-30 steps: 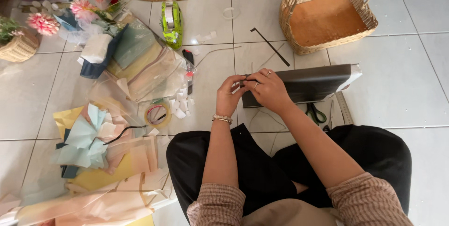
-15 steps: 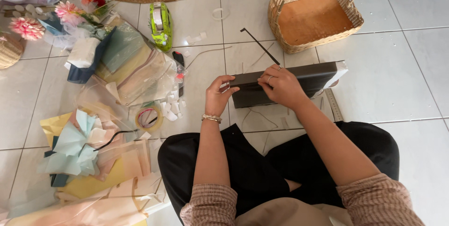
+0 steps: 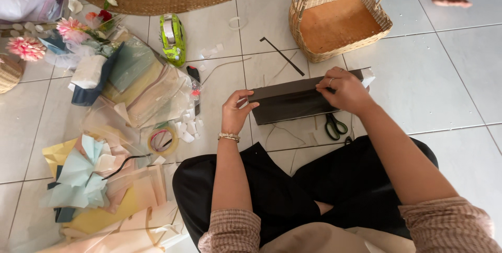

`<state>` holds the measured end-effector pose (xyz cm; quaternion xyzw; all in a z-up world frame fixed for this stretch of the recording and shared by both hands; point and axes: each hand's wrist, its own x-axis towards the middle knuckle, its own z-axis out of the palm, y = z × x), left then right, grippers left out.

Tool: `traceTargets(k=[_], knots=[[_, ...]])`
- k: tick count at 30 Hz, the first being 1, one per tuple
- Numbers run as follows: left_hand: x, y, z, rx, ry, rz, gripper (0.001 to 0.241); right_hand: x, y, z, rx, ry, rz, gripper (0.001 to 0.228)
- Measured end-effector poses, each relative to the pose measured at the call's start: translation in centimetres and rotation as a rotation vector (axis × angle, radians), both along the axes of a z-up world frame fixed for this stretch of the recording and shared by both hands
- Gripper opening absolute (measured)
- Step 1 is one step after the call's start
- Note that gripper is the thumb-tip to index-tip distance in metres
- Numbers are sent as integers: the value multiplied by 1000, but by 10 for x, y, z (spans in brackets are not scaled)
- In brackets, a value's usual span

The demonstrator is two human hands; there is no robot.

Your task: The person cuts a piece of dark-colored wrapping paper using scissors and then wraps it around a thin white board, securing it with tape.

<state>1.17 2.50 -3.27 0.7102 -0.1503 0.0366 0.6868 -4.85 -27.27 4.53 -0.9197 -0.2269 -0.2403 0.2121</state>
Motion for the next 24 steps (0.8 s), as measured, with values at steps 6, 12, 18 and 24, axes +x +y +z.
traceTargets(k=[6,12,18,24], knots=[[-1,1,5,27,1,-6,33,-5,-46,-8,52,116,-65,8],[-2,0,5,25,13,-5,34,-10,-55,4,41,187,-116,6],[-1,0,4,22,21,-10,34,-14,-62,4,66,185,-169,10],[-1,0,6,36,25,-5,34,-16,-80,-6,76,167,-174,8]])
